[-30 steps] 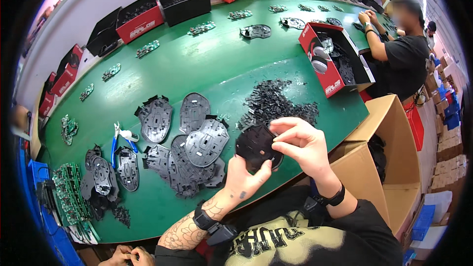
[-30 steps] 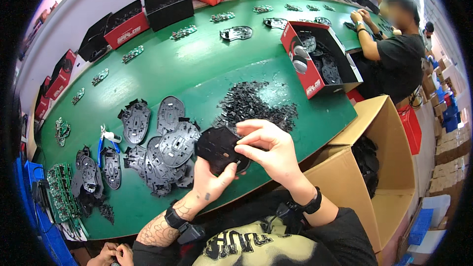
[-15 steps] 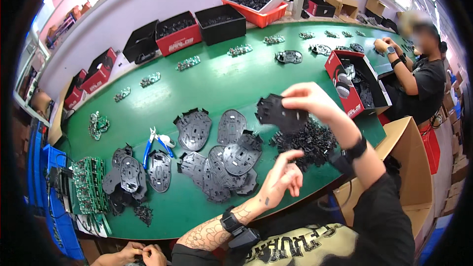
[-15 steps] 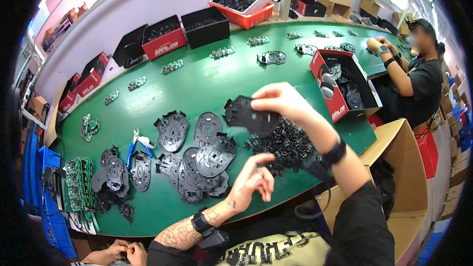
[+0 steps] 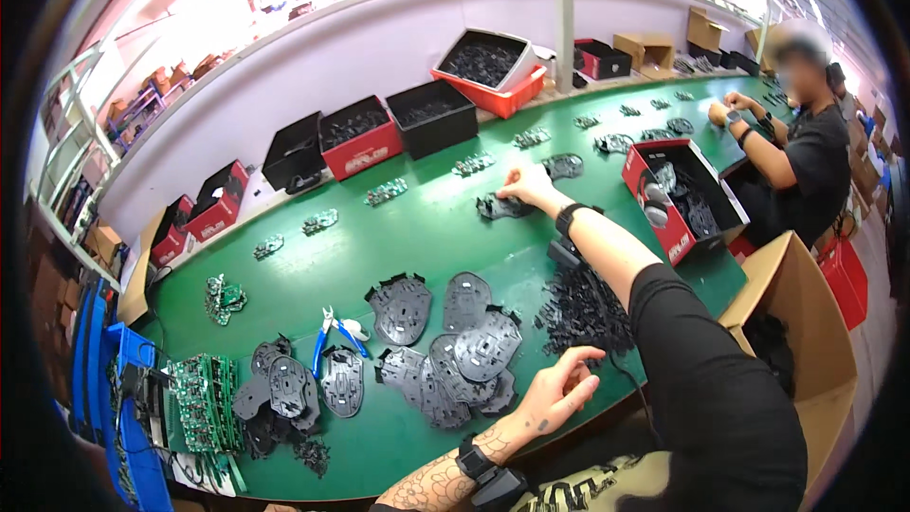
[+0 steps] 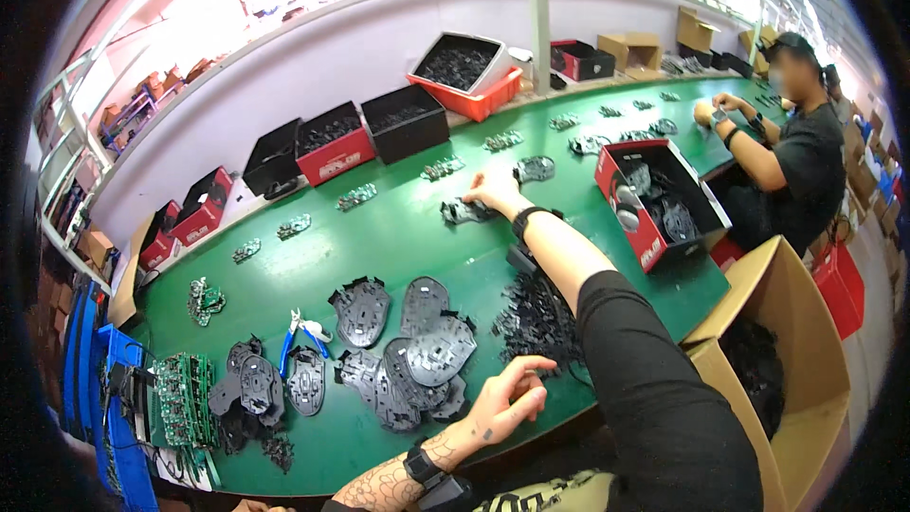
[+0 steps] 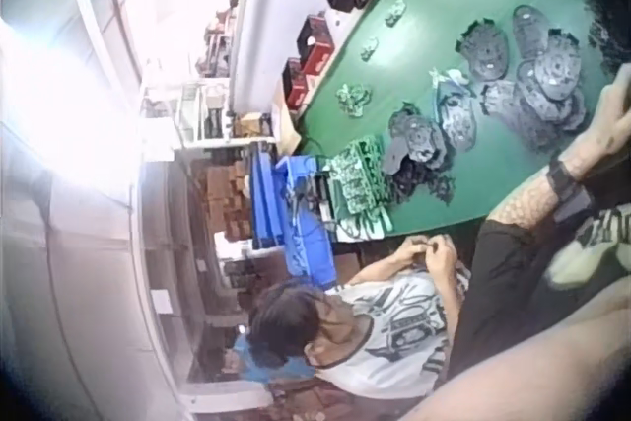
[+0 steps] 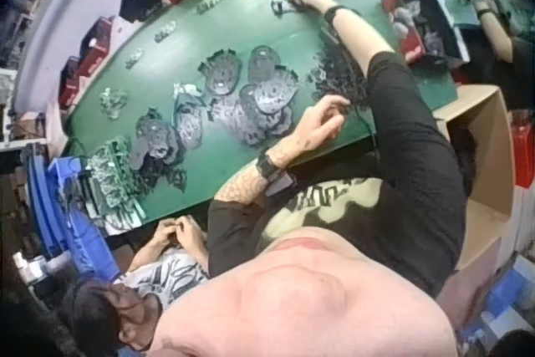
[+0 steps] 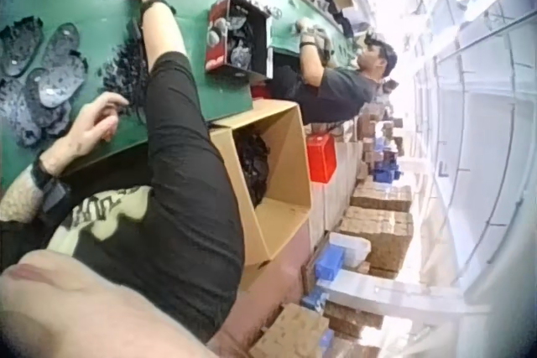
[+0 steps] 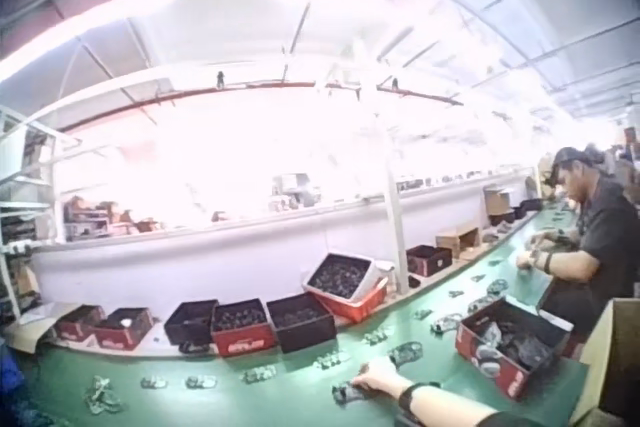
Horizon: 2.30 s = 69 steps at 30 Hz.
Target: The person assembles electronic components by hand, inserting small black plastic pieces into gray housing units on a green workbench. They handle the components one at a time, occasionally applying glue from a small tube to the housing before placing the pieces inside. The workspace contains piles of loose parts, circuit boards, and finished units.
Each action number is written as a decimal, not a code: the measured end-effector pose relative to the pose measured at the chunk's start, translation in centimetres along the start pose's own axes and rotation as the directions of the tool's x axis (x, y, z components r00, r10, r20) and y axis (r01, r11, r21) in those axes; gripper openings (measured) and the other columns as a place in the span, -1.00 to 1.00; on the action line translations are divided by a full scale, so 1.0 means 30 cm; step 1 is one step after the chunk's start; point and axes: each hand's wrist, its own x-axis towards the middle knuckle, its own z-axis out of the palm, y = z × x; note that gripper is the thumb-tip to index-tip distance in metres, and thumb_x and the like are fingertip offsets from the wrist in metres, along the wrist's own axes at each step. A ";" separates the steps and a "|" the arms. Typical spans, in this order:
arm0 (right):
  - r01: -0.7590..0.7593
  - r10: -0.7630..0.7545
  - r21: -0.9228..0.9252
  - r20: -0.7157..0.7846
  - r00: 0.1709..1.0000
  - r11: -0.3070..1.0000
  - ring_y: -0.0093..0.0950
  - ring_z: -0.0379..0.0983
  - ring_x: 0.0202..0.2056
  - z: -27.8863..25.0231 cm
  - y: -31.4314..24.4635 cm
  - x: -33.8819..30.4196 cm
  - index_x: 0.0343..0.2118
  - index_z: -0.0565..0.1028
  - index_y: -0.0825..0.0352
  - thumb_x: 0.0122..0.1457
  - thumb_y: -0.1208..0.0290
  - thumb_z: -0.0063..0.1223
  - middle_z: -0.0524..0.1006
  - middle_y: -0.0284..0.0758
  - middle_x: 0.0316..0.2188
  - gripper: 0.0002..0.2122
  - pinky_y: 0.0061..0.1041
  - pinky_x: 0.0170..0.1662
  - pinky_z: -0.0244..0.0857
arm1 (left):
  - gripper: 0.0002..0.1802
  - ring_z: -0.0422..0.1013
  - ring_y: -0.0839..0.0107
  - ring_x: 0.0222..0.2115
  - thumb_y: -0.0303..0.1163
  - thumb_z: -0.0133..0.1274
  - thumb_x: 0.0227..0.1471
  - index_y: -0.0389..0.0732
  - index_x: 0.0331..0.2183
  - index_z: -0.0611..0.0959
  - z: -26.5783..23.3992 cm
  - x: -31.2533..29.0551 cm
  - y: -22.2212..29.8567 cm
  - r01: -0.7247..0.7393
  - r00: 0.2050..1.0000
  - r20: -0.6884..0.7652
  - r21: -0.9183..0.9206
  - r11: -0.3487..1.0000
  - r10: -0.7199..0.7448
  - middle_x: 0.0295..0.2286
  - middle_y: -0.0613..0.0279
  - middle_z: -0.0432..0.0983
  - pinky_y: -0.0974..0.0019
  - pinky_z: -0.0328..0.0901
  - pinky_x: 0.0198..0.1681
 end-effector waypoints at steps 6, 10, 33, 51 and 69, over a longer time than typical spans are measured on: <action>0.060 -0.074 -0.125 -0.107 0.991 0.990 -0.41 0.54 -0.35 -0.087 -0.054 -0.033 -0.37 0.66 0.08 -0.20 0.01 0.35 0.61 -0.29 -0.43 -0.66 -0.46 -0.23 0.38 | -0.63 0.37 0.57 -0.63 -0.47 0.02 0.10 -0.26 -0.03 0.44 0.006 0.001 0.011 -0.117 0.992 -0.015 0.332 0.936 0.129 -0.61 0.30 0.43 0.45 0.29 -0.51; 0.180 -0.183 0.094 0.022 0.983 0.979 -0.41 0.57 -0.42 -0.279 -0.120 -0.113 -0.38 0.67 0.19 -0.11 0.12 0.28 0.63 -0.25 -0.47 -0.71 -0.49 -0.27 0.41 | -0.71 0.50 0.33 -0.61 -0.46 0.13 -0.06 -0.21 -0.20 0.59 0.017 0.000 0.031 -0.286 0.920 -0.008 0.671 0.684 0.391 -0.60 0.21 0.53 0.33 0.35 -0.55; 0.085 -0.112 -0.172 -0.153 0.982 0.981 -0.33 0.52 -0.37 -0.486 0.035 -0.775 -0.32 0.46 0.38 0.09 0.50 0.06 0.55 -0.18 -0.42 -0.89 -0.39 -0.25 0.37 | -0.54 0.46 0.34 -0.36 -0.40 0.29 -0.12 -0.28 -0.15 0.51 -0.167 0.011 0.151 0.139 0.745 -0.531 0.716 0.684 0.404 -0.33 0.17 0.47 0.32 0.37 -0.32; -0.390 0.245 0.846 0.318 0.916 0.363 -0.51 0.54 -0.34 -0.311 -0.244 -1.278 -0.33 0.54 0.47 0.04 0.70 0.17 0.57 -0.26 -0.37 -0.88 -0.55 -0.21 0.45 | -0.71 0.42 0.51 -0.23 -0.46 -0.06 0.16 -0.33 -0.08 0.39 0.006 0.021 0.003 0.013 0.859 -0.469 -0.380 0.925 -0.205 -0.19 0.18 0.47 0.41 0.35 -0.16; 0.076 -0.072 0.342 -0.024 0.997 0.937 -0.44 0.53 -0.39 -0.315 -0.310 -1.259 -0.35 0.63 0.36 -0.05 0.64 0.25 0.59 -0.26 -0.42 -0.84 -0.54 -0.30 0.40 | -0.67 0.41 0.52 -0.22 -0.45 -0.07 0.18 -0.35 -0.03 0.35 0.011 0.021 -0.027 0.037 0.883 -0.425 -0.363 0.931 -0.201 -0.17 0.16 0.46 0.42 0.36 -0.18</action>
